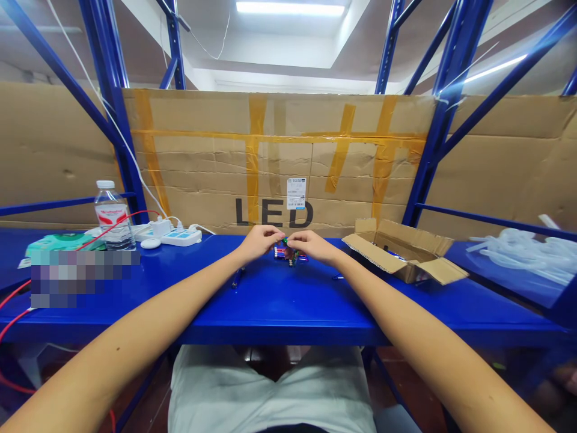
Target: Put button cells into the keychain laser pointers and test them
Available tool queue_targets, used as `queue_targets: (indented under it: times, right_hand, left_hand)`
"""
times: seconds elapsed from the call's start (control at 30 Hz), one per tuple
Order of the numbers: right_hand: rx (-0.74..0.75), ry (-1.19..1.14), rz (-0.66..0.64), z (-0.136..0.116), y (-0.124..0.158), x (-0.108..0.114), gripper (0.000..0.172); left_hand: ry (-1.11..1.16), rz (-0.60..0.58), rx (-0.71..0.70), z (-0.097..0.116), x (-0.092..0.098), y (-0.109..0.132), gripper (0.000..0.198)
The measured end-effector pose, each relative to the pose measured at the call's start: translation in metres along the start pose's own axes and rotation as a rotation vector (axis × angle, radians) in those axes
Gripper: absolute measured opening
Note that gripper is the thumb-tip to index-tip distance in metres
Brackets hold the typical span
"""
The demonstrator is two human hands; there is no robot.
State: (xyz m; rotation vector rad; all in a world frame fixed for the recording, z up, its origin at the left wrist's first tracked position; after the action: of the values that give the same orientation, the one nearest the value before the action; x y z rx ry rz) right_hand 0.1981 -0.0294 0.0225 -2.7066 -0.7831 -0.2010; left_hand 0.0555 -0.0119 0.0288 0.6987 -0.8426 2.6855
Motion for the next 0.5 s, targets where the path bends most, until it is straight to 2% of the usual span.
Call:
queue_targets:
  times: [0.13, 0.23, 0.37, 0.5]
  right_hand:
    - [-0.040, -0.081, -0.025, 0.011, -0.003, -0.005, 0.023]
    - [-0.059, -0.167, -0.026, 0.014, -0.005, -0.003, 0.025]
    - [-0.053, -0.199, -0.004, 0.012, -0.005, 0.002, 0.019]
    - [-0.048, -0.087, 0.053, 0.012, -0.006, 0.007, 0.019]
  left_hand:
    - [-0.011, 0.021, -0.013, -0.004, -0.005, -0.002, 0.034]
    - [0.242, 0.074, 0.087, -0.011, -0.002, -0.006, 0.046]
    - [0.662, -0.001, 0.184, -0.016, 0.003, -0.008, 0.063]
    - [0.756, -0.025, 0.206, -0.017, 0.010, -0.008, 0.071]
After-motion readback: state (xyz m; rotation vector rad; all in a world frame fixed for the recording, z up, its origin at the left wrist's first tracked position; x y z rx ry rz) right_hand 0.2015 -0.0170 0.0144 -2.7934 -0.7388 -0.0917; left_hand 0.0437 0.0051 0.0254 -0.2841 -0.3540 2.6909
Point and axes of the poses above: each hand's wrist, its own y-axis away from the middle knuckle, its own x-axis out of the back of the hand, z = x × y, the point moved 6 cm from there along -y, towards the middle knuckle, and after that the axes turned 12 degrees about -y, right-handed, at the moved point
